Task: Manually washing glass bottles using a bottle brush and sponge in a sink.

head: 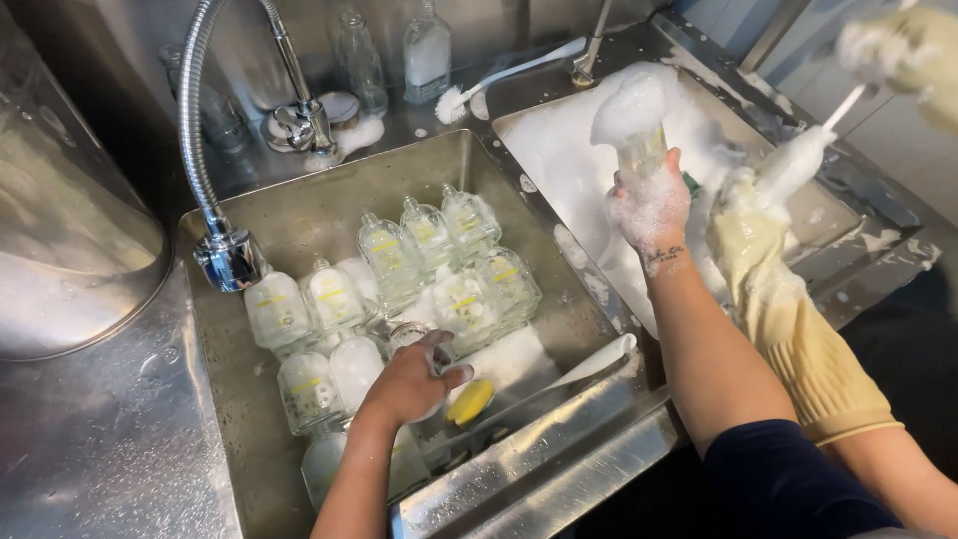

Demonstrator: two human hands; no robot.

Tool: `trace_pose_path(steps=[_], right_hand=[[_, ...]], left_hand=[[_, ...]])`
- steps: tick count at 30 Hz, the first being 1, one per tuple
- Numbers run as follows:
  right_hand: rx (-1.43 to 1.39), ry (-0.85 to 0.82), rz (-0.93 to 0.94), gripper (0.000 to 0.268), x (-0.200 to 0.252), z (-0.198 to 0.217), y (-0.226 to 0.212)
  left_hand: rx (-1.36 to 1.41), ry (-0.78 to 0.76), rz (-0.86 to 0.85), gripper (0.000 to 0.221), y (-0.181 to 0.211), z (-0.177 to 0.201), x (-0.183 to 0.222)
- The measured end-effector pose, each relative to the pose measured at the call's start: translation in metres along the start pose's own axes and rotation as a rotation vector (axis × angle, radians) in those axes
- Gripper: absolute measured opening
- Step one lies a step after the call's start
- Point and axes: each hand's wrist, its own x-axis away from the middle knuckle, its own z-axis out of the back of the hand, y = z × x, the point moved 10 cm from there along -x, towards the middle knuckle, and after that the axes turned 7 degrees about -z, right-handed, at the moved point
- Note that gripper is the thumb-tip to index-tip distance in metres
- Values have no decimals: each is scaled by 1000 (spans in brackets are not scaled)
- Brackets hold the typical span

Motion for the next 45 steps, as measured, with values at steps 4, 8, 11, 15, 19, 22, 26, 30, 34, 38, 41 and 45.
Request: trace_pose_path(steps=[4,8,11,15,19,22,26,30,34,38,41,45], right_hand=[[42,44,-26,48,2,-1,10],[29,58,-43,48,-6,3,18],[40,94,-61,51,-29,44,16],[-51,111,-34,48,-23,35,14],[-57,174,-30,54,-18,33,11],[33,183,4,58,-13,20,7],[55,236,74,51,-15,22,-1],[-18,263,89,48,-16,34,-3],[21,243,121,50,-5,19,-9],[48,271,111,49,-9,28,-6],[65,280,98,54,-17,34,-5],[37,297,90,59,-18,41,-4]], left_hand=[[-21,-12,7,62,-4,-3,-2],[-5,16,29,62,-1,5,2],[-1,8,9,62,2,3,1],[-10,8,5,62,0,2,0],[2,21,12,61,0,4,0],[-9,15,4,62,6,7,4],[-18,23,7,61,8,10,3],[-34,2,6,61,9,5,8],[-26,12,6,62,12,9,8],[-26,4,6,62,15,8,9],[-22,16,10,61,13,11,8],[-8,12,4,61,10,7,8]])
